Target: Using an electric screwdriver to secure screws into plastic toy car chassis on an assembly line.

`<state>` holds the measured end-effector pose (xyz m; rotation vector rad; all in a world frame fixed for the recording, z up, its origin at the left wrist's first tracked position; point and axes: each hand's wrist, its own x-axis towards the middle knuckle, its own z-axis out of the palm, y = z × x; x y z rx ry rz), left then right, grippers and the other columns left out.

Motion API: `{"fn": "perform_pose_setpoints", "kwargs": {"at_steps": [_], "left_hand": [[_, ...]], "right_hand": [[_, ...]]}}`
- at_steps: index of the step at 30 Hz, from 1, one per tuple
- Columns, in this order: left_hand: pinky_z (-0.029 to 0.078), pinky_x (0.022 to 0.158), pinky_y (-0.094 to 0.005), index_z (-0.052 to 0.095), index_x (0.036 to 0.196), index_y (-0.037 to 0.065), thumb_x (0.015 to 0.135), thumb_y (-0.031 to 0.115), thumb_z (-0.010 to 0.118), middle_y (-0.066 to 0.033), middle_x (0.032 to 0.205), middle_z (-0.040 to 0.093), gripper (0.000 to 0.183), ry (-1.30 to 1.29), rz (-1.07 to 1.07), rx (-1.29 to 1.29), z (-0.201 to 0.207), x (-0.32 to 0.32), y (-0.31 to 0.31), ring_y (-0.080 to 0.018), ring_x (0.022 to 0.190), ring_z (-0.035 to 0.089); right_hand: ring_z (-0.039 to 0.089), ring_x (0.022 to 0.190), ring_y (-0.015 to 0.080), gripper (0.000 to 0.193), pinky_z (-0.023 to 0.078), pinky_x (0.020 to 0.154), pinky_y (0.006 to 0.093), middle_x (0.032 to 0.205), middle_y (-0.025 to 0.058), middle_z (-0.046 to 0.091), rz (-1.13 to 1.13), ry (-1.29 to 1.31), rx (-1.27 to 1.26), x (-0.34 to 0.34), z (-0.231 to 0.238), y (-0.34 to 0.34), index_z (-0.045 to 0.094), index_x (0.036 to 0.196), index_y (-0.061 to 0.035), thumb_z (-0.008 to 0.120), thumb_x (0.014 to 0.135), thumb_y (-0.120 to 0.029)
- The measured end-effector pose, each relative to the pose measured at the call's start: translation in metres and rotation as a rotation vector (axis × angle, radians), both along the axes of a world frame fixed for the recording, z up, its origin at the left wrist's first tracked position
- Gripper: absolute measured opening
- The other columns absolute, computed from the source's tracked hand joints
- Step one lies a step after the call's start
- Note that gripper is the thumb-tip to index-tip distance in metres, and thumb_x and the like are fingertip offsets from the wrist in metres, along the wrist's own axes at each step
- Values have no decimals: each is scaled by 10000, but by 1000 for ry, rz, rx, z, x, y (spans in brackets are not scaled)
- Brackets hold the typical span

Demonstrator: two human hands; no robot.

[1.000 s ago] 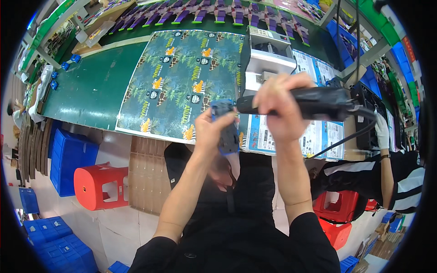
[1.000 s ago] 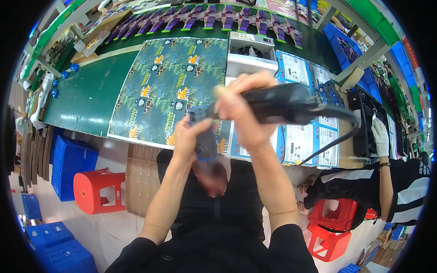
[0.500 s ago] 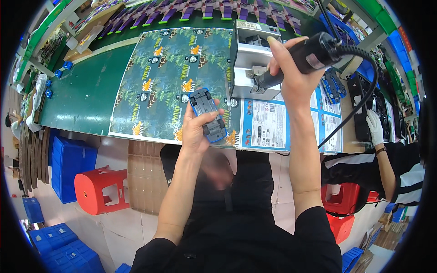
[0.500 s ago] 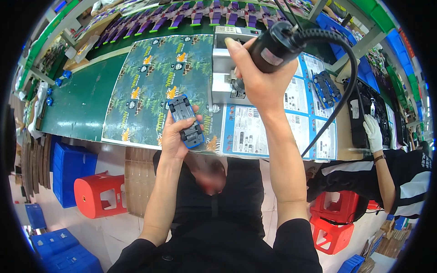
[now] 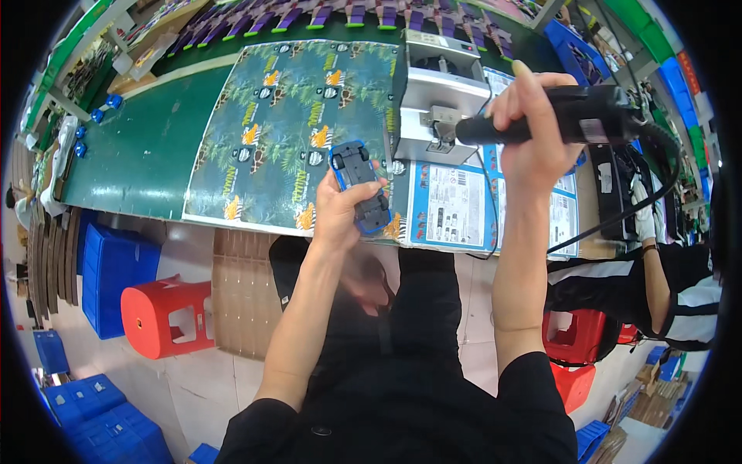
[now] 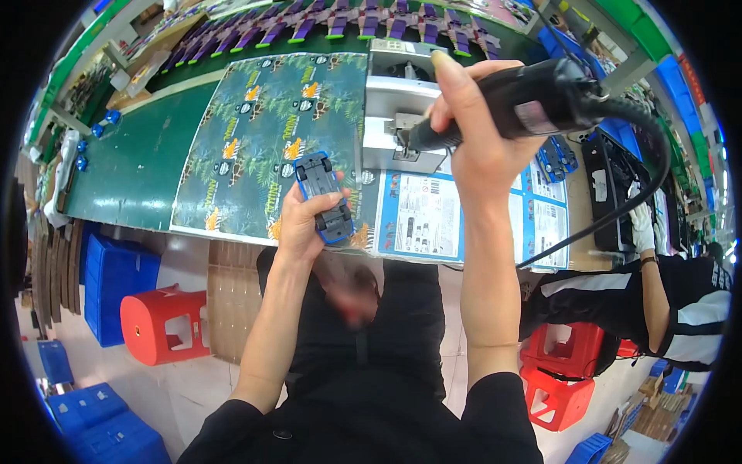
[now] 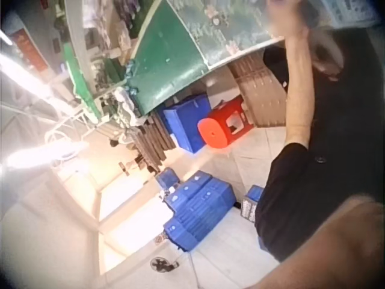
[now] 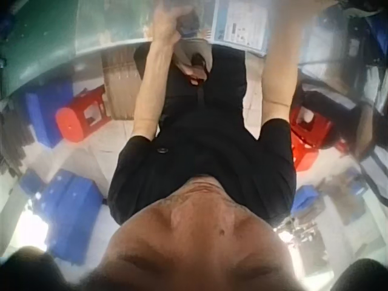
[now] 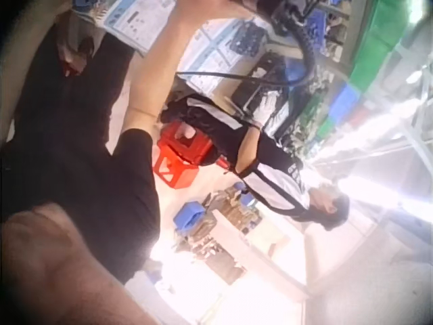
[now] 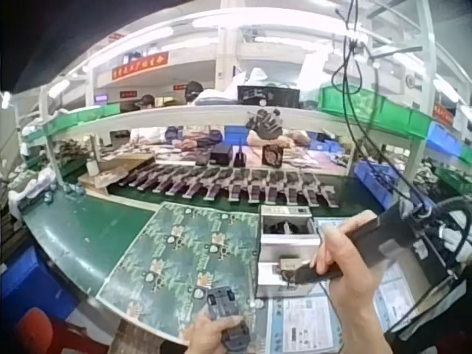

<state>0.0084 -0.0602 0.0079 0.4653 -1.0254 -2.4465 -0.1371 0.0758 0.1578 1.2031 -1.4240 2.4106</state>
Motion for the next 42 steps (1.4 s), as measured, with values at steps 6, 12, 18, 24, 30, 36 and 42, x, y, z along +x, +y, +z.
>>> {"fn": "perform_pose_setpoints", "kwargs": {"at_steps": [6, 12, 18, 24, 30, 36, 42], "left_hand": [[590, 750, -384, 529, 1172, -10, 745, -68, 665, -139, 1089, 642, 452, -35, 17, -4, 1, 1, 3, -232, 883, 679], [591, 748, -385, 524, 1179, -2, 750, -72, 659, -132, 1081, 636, 454, -6, -2, 23, -4, 0, -1, -239, 879, 682], [594, 717, -382, 508, 1171, 23, 747, -89, 665, -118, 1045, 633, 465, 25, -17, 56, -4, -1, -2, -237, 852, 691], [591, 736, -392, 507, 1163, 18, 738, -81, 669, -122, 1060, 633, 465, 17, -14, 69, -5, -1, -5, -240, 860, 692], [587, 755, -379, 511, 1147, 4, 735, -69, 673, -121, 1046, 639, 449, 15, -23, 84, -8, -1, -6, -237, 860, 693], [576, 729, -362, 551, 1090, -1, 720, -71, 674, -111, 956, 654, 396, -44, -26, 92, 0, -2, -9, -220, 823, 691], [572, 704, -353, 565, 1073, -4, 724, -74, 673, -113, 939, 661, 372, -51, -79, 164, 1, -3, -11, -216, 801, 686]], "right_hand": [[551, 445, 78, 170, 418, 435, 210, 567, 14, 593, -196, 84, 29, -7, -21, -23, 625, 708, -7, 760, 808, -32], [535, 447, 114, 217, 422, 461, 264, 529, 28, 556, -194, 13, 361, -7, 0, -36, 594, 723, -13, 768, 806, -114], [486, 429, 139, 167, 433, 469, 303, 565, 48, 504, 266, -394, 30, 40, -12, -1, 535, 810, -33, 688, 852, -86], [532, 478, 147, 155, 472, 511, 305, 613, 66, 523, 337, -290, -42, 75, -38, -5, 503, 892, -14, 656, 878, -32], [465, 458, 153, 137, 448, 489, 323, 609, 56, 458, 318, -195, 63, 78, -50, -9, 467, 847, -43, 597, 885, -64], [485, 470, 145, 231, 453, 483, 304, 620, 80, 525, 535, -52, 77, 79, -58, -12, 459, 813, -48, 685, 783, -7], [468, 497, 136, 245, 458, 486, 294, 610, 55, 517, 612, -52, 109, 76, -58, -16, 489, 794, -43, 725, 729, -25]]}}
